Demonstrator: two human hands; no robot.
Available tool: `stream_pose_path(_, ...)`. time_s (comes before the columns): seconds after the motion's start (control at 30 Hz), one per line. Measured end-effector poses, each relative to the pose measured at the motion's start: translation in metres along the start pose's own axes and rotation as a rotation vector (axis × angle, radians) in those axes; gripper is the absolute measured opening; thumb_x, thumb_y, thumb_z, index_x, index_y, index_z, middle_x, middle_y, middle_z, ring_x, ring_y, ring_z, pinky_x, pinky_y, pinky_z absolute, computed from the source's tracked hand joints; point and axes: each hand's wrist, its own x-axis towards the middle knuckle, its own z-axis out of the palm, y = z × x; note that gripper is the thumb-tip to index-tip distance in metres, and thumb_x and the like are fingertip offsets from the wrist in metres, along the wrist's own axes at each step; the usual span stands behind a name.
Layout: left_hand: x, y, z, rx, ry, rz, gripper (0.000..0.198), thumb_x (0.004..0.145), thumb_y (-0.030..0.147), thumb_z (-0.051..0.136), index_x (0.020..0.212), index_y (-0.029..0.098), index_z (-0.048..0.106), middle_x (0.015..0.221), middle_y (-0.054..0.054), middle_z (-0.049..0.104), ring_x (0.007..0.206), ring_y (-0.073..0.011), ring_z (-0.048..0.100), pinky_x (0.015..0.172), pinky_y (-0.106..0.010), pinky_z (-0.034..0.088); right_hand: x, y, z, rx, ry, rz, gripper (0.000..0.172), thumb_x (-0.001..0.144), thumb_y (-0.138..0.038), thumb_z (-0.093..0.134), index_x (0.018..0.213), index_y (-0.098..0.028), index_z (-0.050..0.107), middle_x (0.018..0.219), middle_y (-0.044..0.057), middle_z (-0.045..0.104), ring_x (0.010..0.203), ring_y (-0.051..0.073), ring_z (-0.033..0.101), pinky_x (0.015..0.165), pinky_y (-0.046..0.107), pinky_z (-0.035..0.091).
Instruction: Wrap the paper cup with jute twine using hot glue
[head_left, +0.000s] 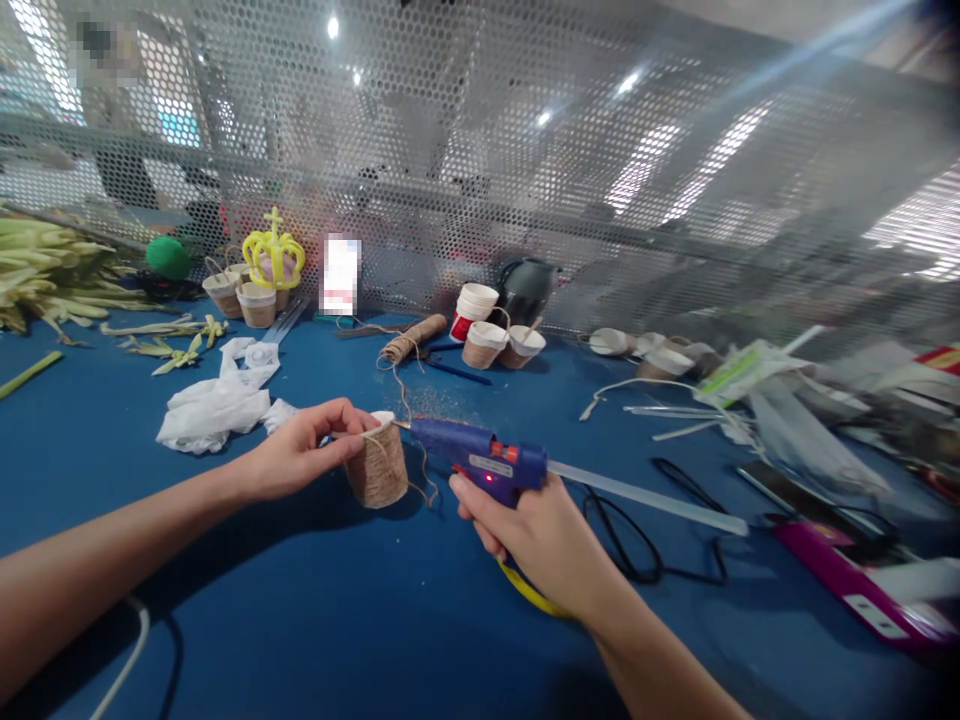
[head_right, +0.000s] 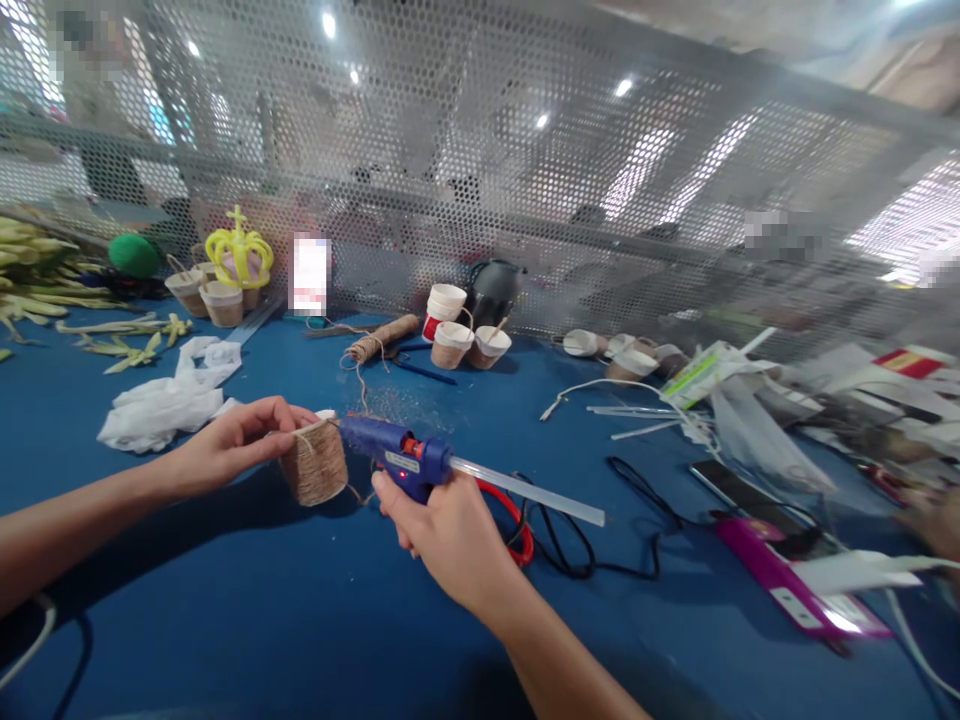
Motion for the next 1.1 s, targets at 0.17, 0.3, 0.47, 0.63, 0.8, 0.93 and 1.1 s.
stream_pose_path(0.17, 0.000, -0.001, 0.000, -0.010, -0.002, 0.013, 0.018, 0.084, 0.029, 0.047, 0.074, 0.014, 0.044, 0.103, -0.011, 0.058, 0.098, -0.0200, 0.052, 0.085, -0.036, 0.039, 0.002, 0.002, 0.000, 0.016, -0.003, 0.004, 0.027, 0.075, -0.036, 0.054, 0.055, -0.018, 0.049, 0.037, -0.005, 0.045, 0.035, 0.008, 0.043, 0.040, 0.021, 0.038)
stream_pose_path(0.3, 0.000, -0.001, 0.000, 0.005, 0.001, 0.016, 0.018, 0.084, 0.029, 0.047, 0.074, 0.014, 0.044, 0.102, -0.010, 0.058, 0.098, -0.0199, 0.052, 0.084, -0.035, 0.039, 0.005, 0.004, 0.000, 0.007, 0.008, 0.005, 0.030, 0.075, -0.037, 0.053, 0.053, -0.018, 0.048, 0.037, -0.005, 0.045, 0.035, 0.008, 0.044, 0.040, 0.022, 0.039)
stream_pose_path(0.47, 0.000, 0.000, 0.000, 0.010, -0.001, 0.018, 0.019, 0.084, 0.031, 0.047, 0.075, 0.014, 0.045, 0.102, -0.011, 0.057, 0.097, -0.0193, 0.052, 0.081, -0.033, 0.040, 0.003, 0.003, 0.001, 0.002, 0.009, 0.004, 0.028, 0.075, -0.037, 0.053, 0.054, -0.018, 0.049, 0.037, -0.005, 0.045, 0.035, 0.008, 0.043, 0.039, 0.021, 0.038)
stream_pose_path(0.63, -0.001, 0.003, 0.001, 0.013, -0.003, 0.014, 0.022, 0.083, 0.033, 0.047, 0.073, 0.014, 0.044, 0.102, -0.011, 0.057, 0.096, -0.0190, 0.052, 0.079, -0.032, 0.041, -0.002, -0.002, 0.003, -0.024, 0.011, 0.017, 0.028, 0.073, -0.038, 0.052, 0.053, -0.019, 0.048, 0.037, -0.005, 0.046, 0.035, 0.009, 0.044, 0.040, 0.022, 0.039)
stream_pose_path(0.8, 0.000, 0.002, 0.002, 0.000, -0.003, 0.018, 0.021, 0.083, 0.033, 0.048, 0.074, 0.014, 0.044, 0.101, -0.011, 0.057, 0.096, -0.0189, 0.052, 0.079, -0.032, 0.042, -0.005, -0.003, 0.005, -0.099, -0.002, 0.028, 0.031, 0.075, -0.041, 0.049, 0.051, -0.019, 0.046, 0.038, -0.003, 0.047, 0.036, 0.009, 0.045, 0.040, 0.022, 0.039)
stream_pose_path(0.93, 0.000, 0.001, 0.001, 0.009, -0.004, 0.029, 0.020, 0.084, 0.031, 0.047, 0.075, 0.014, 0.044, 0.100, -0.010, 0.058, 0.097, -0.0189, 0.052, 0.081, -0.032, 0.041, -0.007, -0.003, 0.006, -0.156, -0.014, 0.015, 0.032, 0.076, -0.042, 0.046, 0.054, -0.019, 0.046, 0.040, -0.003, 0.047, 0.038, 0.010, 0.047, 0.041, 0.023, 0.039)
stream_pose_path(1.1, -0.001, 0.002, 0.001, 0.014, -0.002, 0.027, 0.019, 0.084, 0.031, 0.047, 0.075, 0.014, 0.045, 0.100, -0.010, 0.058, 0.104, -0.0205, 0.050, 0.085, -0.034, 0.038, -0.009, -0.004, 0.009, -0.168, -0.008, 0.024, 0.029, 0.076, -0.043, 0.046, 0.062, -0.018, 0.051, 0.041, -0.003, 0.047, 0.040, 0.011, 0.048, 0.042, 0.023, 0.040)
